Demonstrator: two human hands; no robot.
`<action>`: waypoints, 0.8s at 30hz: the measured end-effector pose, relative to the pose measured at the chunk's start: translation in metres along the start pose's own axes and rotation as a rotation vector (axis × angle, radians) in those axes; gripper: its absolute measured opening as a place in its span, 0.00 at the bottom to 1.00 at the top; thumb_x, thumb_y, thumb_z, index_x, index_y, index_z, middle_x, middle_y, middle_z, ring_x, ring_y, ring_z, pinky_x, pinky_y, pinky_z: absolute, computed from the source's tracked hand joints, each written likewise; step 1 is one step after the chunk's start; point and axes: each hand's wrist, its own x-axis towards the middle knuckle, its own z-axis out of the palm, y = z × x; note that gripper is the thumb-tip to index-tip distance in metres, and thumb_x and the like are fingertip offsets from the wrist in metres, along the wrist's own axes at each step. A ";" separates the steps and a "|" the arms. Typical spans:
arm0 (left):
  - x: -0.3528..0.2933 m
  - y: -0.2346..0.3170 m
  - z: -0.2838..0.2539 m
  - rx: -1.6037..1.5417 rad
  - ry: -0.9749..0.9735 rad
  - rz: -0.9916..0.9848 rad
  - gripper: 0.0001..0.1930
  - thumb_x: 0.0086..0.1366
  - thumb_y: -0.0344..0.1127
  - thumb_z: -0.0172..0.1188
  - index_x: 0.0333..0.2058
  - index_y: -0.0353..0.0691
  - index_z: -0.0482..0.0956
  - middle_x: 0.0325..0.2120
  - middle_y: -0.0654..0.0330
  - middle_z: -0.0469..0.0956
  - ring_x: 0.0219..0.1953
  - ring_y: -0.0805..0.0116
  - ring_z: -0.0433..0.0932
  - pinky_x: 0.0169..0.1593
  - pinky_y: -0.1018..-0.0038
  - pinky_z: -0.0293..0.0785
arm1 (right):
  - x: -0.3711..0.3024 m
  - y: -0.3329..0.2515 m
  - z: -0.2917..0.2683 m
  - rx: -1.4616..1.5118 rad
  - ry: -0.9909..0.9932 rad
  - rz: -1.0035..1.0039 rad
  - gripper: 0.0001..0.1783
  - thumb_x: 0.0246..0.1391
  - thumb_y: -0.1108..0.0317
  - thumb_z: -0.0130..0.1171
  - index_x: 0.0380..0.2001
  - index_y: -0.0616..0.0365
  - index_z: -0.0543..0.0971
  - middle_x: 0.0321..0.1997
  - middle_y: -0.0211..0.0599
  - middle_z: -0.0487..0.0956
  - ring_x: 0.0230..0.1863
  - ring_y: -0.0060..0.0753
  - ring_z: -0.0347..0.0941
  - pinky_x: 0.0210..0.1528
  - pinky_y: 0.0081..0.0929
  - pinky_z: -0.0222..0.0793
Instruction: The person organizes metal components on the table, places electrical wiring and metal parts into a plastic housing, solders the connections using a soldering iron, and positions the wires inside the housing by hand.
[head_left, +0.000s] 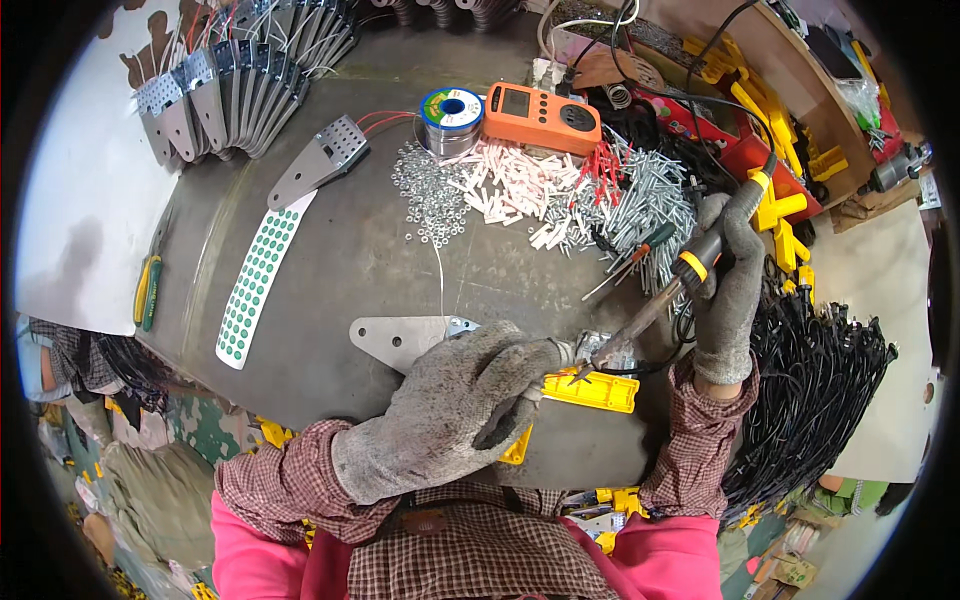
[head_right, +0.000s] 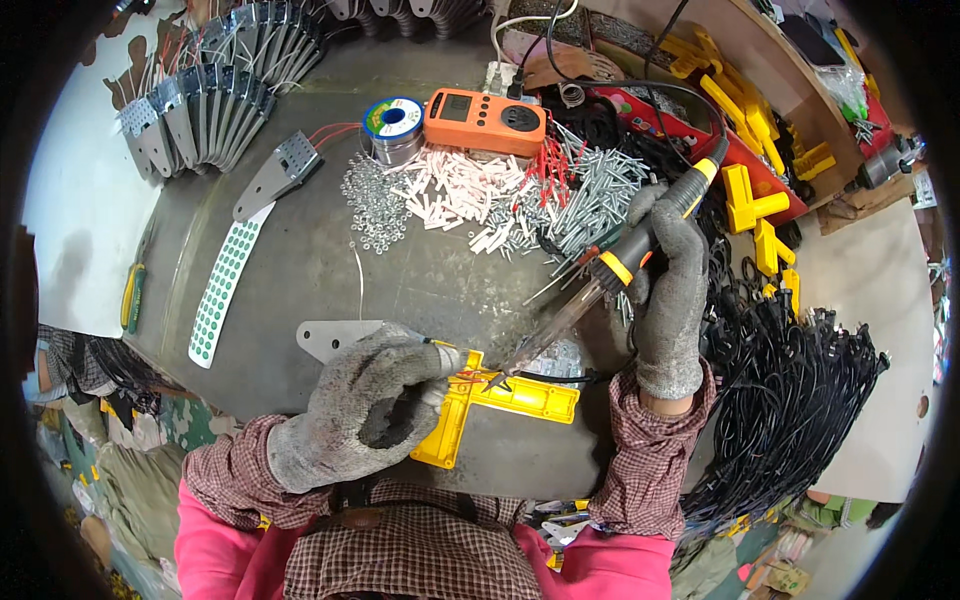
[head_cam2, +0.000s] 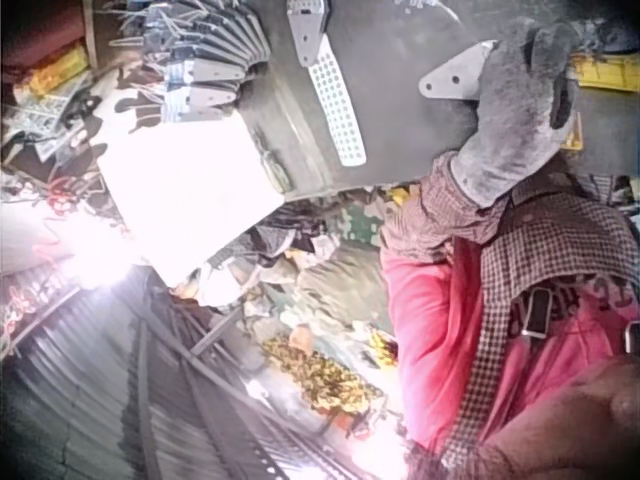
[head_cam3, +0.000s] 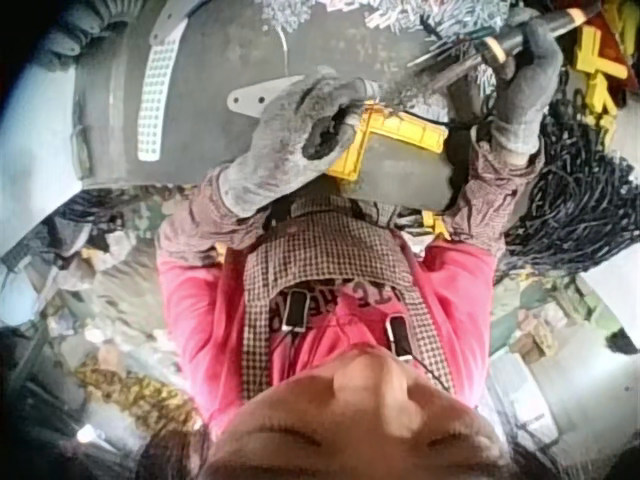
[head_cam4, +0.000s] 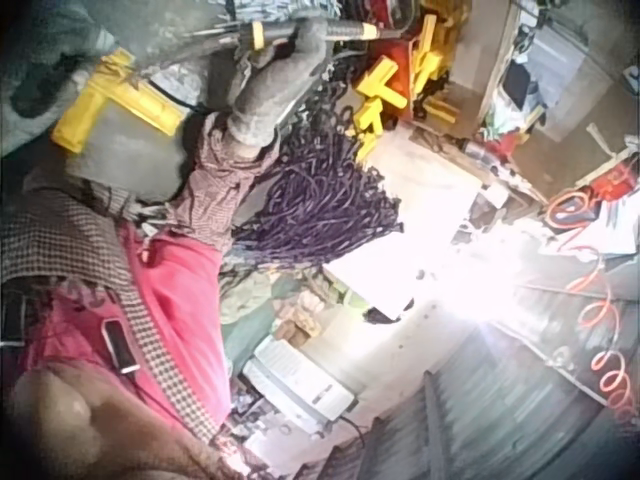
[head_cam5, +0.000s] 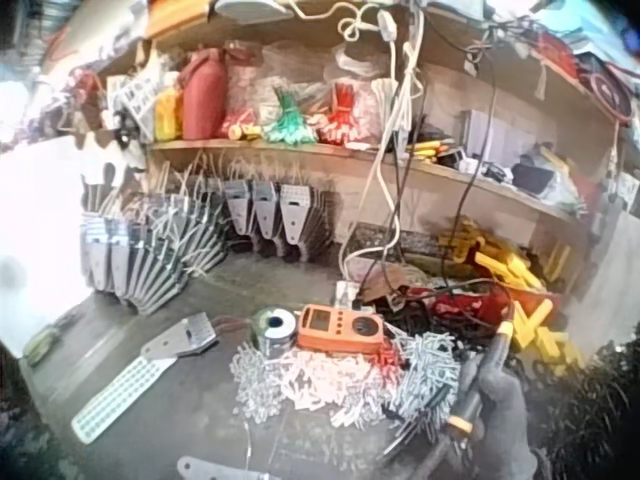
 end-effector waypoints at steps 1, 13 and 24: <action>0.000 0.001 0.001 0.026 -0.016 -0.002 0.22 0.52 0.18 0.64 0.48 0.34 0.75 0.36 0.54 0.79 0.35 0.53 0.77 0.38 0.64 0.75 | 0.000 0.000 -0.001 -0.001 -0.001 0.001 0.16 0.64 0.53 0.48 0.34 0.55 0.71 0.22 0.19 0.66 0.16 0.09 0.57 0.18 0.09 0.51; 0.002 -0.001 0.009 0.125 -0.018 -0.014 0.23 0.53 0.22 0.66 0.49 0.37 0.75 0.39 0.54 0.79 0.38 0.52 0.78 0.42 0.62 0.76 | -0.003 -0.004 -0.006 -0.112 0.047 -0.106 0.17 0.63 0.53 0.50 0.38 0.56 0.74 0.24 0.22 0.69 0.21 0.11 0.62 0.21 0.11 0.55; 0.003 -0.003 0.010 0.133 -0.070 -0.034 0.23 0.54 0.22 0.65 0.50 0.37 0.74 0.38 0.52 0.78 0.38 0.51 0.78 0.42 0.64 0.76 | -0.005 -0.003 -0.001 -0.096 0.067 -0.095 0.17 0.64 0.53 0.50 0.37 0.56 0.73 0.26 0.23 0.69 0.20 0.09 0.61 0.19 0.10 0.52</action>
